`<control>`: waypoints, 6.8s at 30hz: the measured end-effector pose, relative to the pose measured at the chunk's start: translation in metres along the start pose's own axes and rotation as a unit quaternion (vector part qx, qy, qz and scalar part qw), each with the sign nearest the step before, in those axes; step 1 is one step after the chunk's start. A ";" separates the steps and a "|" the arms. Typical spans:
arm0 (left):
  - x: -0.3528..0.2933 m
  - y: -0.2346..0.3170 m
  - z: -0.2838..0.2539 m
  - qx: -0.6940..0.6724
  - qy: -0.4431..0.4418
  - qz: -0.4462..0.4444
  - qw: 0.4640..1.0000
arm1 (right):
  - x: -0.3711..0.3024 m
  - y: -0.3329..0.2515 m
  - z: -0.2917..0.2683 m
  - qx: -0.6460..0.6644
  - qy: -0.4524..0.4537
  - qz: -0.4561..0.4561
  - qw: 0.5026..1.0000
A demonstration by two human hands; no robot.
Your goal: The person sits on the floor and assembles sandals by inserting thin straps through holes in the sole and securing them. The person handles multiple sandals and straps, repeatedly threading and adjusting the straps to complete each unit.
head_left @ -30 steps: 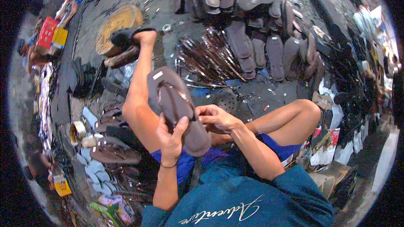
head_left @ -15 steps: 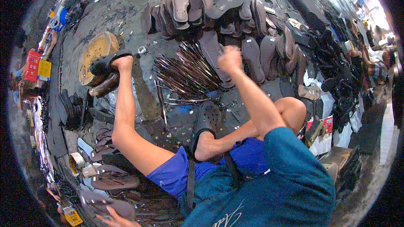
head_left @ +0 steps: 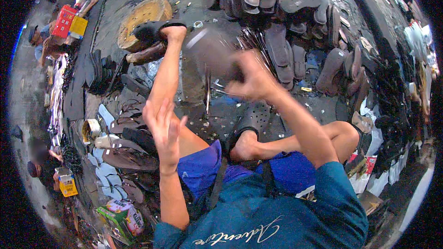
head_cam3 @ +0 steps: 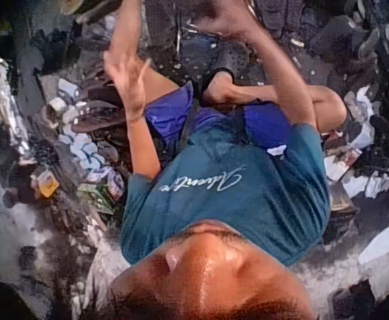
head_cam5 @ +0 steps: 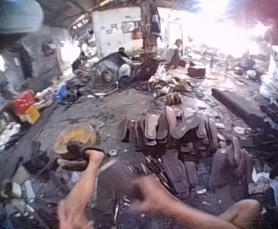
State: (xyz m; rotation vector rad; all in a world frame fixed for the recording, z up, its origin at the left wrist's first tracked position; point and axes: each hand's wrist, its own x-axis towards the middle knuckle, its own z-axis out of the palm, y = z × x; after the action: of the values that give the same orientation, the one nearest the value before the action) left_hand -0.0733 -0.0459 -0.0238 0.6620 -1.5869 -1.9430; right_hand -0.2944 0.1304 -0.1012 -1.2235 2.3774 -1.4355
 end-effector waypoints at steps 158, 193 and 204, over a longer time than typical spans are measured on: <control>-0.098 0.019 -0.009 0.167 -0.185 -0.005 0.968 | -0.140 -0.170 0.020 0.060 -0.121 0.082 0.987; -0.086 -0.042 0.003 -0.008 -0.102 -0.275 0.956 | -0.107 -0.107 0.020 -0.081 0.156 0.160 0.971; -0.062 -0.025 0.036 0.015 -0.112 -0.128 0.985 | -0.118 -0.136 0.004 0.291 0.044 0.316 0.902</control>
State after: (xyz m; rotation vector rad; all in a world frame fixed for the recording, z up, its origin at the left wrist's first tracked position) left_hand -0.0543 0.0262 -0.0392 0.7097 -1.7384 -2.2510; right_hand -0.1349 0.1771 -0.0321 -0.2128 1.8696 -1.7549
